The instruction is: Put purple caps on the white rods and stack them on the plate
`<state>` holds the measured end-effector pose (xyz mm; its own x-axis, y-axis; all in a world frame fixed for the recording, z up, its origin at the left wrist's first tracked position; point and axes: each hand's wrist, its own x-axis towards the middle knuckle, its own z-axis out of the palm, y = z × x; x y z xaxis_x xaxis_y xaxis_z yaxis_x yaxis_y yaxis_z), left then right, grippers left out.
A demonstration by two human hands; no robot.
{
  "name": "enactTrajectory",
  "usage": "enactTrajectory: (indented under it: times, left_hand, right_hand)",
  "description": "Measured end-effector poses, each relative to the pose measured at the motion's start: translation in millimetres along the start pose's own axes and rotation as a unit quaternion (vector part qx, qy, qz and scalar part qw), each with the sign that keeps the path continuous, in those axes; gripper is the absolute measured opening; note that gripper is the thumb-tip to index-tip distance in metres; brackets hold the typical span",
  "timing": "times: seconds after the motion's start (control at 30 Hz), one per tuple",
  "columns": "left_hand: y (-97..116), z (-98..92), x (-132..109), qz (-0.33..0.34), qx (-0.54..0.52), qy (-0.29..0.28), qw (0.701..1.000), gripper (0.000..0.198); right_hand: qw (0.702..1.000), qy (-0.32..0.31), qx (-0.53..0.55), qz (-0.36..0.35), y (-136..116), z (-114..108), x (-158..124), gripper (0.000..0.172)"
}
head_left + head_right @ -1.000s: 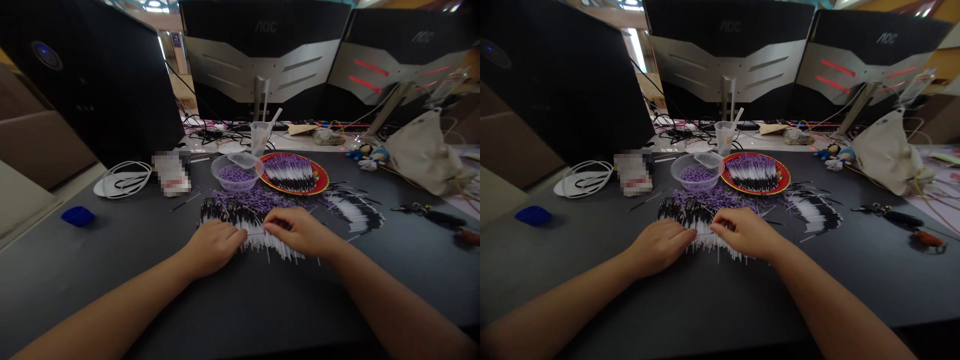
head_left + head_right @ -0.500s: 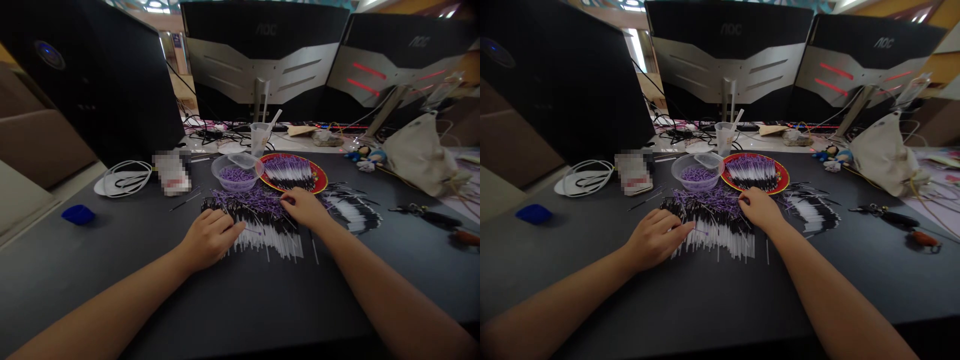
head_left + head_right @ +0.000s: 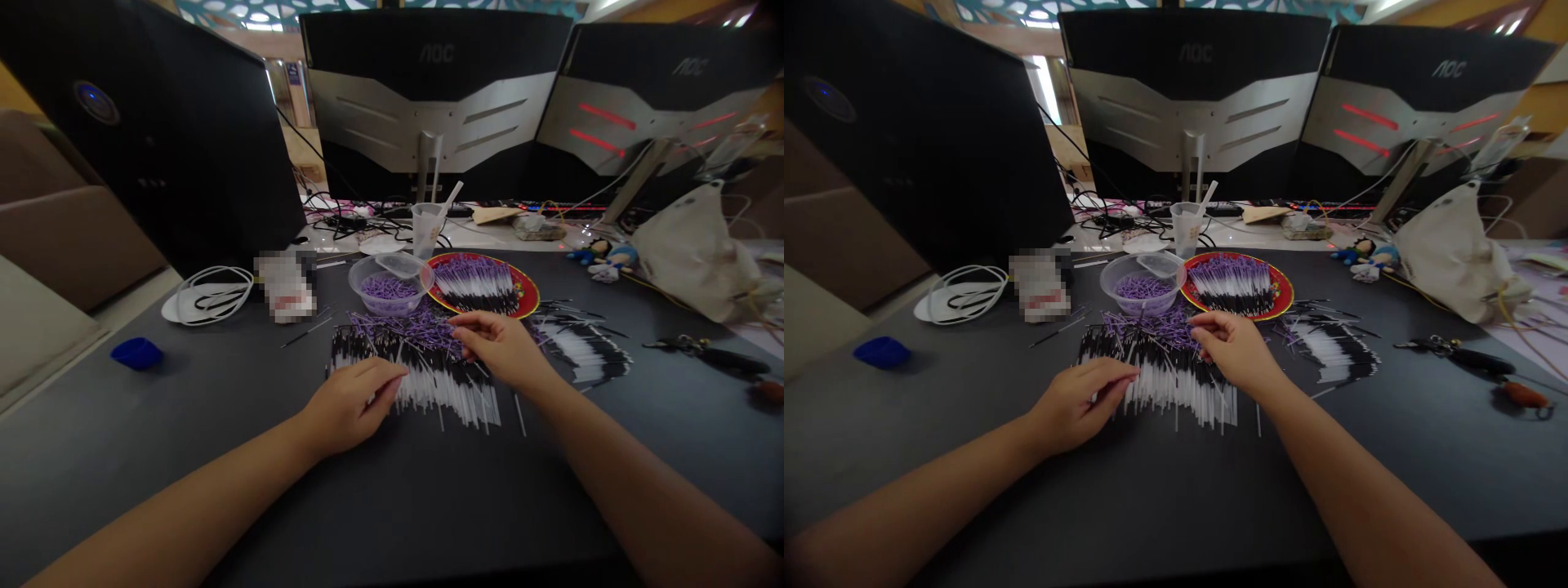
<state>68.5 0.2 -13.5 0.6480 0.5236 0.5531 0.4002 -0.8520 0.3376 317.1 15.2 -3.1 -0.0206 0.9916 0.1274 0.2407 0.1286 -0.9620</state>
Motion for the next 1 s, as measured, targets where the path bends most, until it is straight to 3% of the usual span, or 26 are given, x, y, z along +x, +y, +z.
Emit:
enactTrajectory:
  times: [0.1, 0.2, 0.4, 0.8, 0.9, 1.0]
  left_hand:
    - [-4.4, 1.6, 0.4, -0.015, 0.008, -0.024, 1.0, 0.034]
    - [-8.8, 2.5, 0.0, -0.01, 0.052, -0.059, 0.997, 0.041]
    - [-10.6, 6.5, -0.4, 0.026, 0.103, -0.034, 0.994, 0.037]
    - [-9.8, 8.0, 0.7, 0.029, 0.11, -0.021, 0.993, 0.035]
    - [-9.7, 9.6, -0.1, 0.032, 0.113, -0.012, 0.993, 0.037]
    - [-9.8, 9.7, 0.3, 0.036, 0.116, -0.011, 0.993, 0.037]
  right_hand:
    - [0.998, -0.027, 0.058, 0.017, -4.5, 6.6, -4.5, 0.019]
    - [0.992, -0.014, 0.123, 0.035, -6.7, 7.7, -6.6, 0.02]
    - [0.976, -0.002, 0.213, 0.037, -8.1, 2.9, -7.5, 0.023]
    - [0.984, -0.053, 0.165, 0.032, -7.0, 10.0, -10.7, 0.015]
    - [0.983, -0.117, 0.138, 0.034, -6.4, 16.3, -13.0, 0.016]
    - [0.979, -0.178, 0.099, 0.023, -7.0, 17.1, -14.3, 0.032]
